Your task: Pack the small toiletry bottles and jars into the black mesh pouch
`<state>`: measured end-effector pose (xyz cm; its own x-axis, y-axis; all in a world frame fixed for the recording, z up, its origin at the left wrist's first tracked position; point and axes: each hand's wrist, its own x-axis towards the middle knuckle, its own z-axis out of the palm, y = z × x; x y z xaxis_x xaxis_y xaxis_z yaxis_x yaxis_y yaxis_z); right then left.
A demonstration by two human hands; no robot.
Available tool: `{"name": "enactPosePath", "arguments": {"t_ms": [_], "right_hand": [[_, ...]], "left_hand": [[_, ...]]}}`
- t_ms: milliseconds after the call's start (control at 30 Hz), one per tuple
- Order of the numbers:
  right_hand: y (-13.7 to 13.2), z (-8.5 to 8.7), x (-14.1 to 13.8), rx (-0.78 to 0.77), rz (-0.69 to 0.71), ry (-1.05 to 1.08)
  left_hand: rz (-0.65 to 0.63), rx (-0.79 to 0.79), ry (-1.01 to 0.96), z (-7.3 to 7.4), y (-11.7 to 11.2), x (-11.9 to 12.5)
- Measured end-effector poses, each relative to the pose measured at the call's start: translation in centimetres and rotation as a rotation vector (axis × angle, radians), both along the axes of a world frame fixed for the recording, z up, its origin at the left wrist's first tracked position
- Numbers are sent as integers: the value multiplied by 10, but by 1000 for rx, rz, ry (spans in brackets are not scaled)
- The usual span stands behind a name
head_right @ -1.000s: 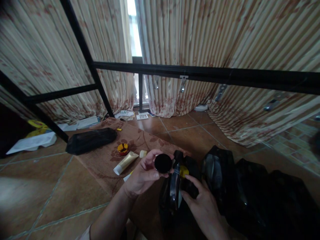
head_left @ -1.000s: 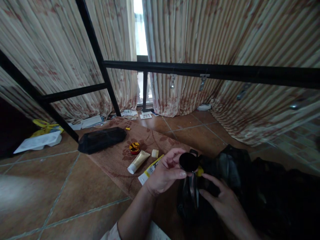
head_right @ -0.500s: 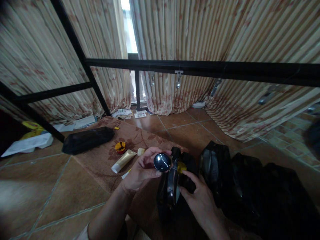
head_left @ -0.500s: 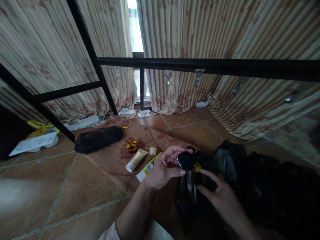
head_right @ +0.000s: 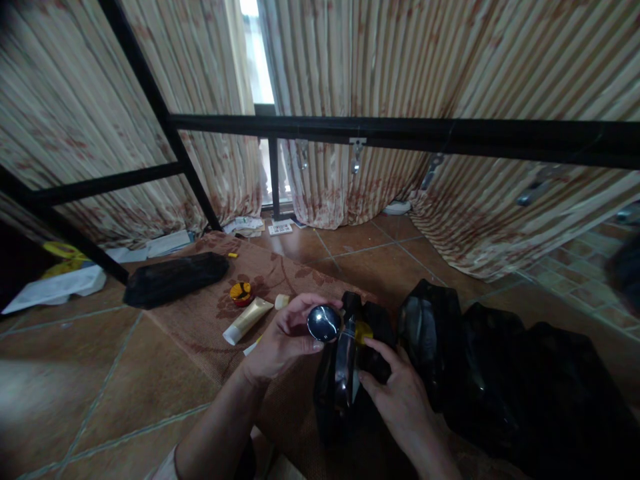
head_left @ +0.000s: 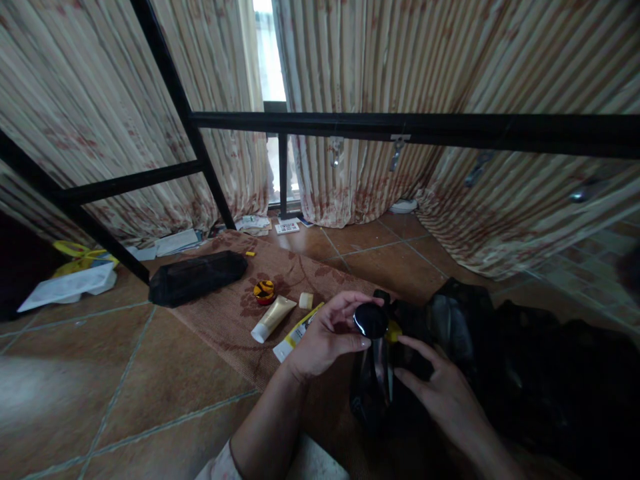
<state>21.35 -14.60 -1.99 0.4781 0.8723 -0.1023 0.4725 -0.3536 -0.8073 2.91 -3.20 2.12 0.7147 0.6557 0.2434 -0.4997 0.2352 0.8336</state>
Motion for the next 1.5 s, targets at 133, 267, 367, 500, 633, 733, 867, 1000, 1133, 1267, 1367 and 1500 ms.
{"name": "enactPosePath", "arguments": {"t_ms": [133,267,367,500,633,733,867,1000,1133,1267,1367,1500], "right_hand": [[0,3,-1,18,-13,-41],[-2,5,-2,22,8,-40],[-4,7,-3,9,-2,-122],[-8,19,-6,1,-44,-324],[-12,33,-18,-82,-69,-490],[-13,39,-36,-147,-70,-606],[-11,40,-62,-203,-79,-775],[-8,37,-73,-254,-78,-846],[-5,34,-67,-318,-100,-833],[-5,31,-55,-362,-109,-806],[-5,28,-49,-374,-122,-775],[-3,28,-45,-412,-143,-770]], "left_hand": [[8,-16,38,0,0,0],[35,-13,72,2,-2,0],[63,34,95,3,-3,2],[104,86,155,3,-5,3],[185,157,212,2,-8,5],[251,232,248,5,-11,8],[316,332,292,13,-16,11],[302,496,396,13,-21,15],[272,631,492,4,-23,21],[218,600,509,-2,-21,23],[215,635,576,-1,-19,21],[236,746,678,2,-16,18]]}}
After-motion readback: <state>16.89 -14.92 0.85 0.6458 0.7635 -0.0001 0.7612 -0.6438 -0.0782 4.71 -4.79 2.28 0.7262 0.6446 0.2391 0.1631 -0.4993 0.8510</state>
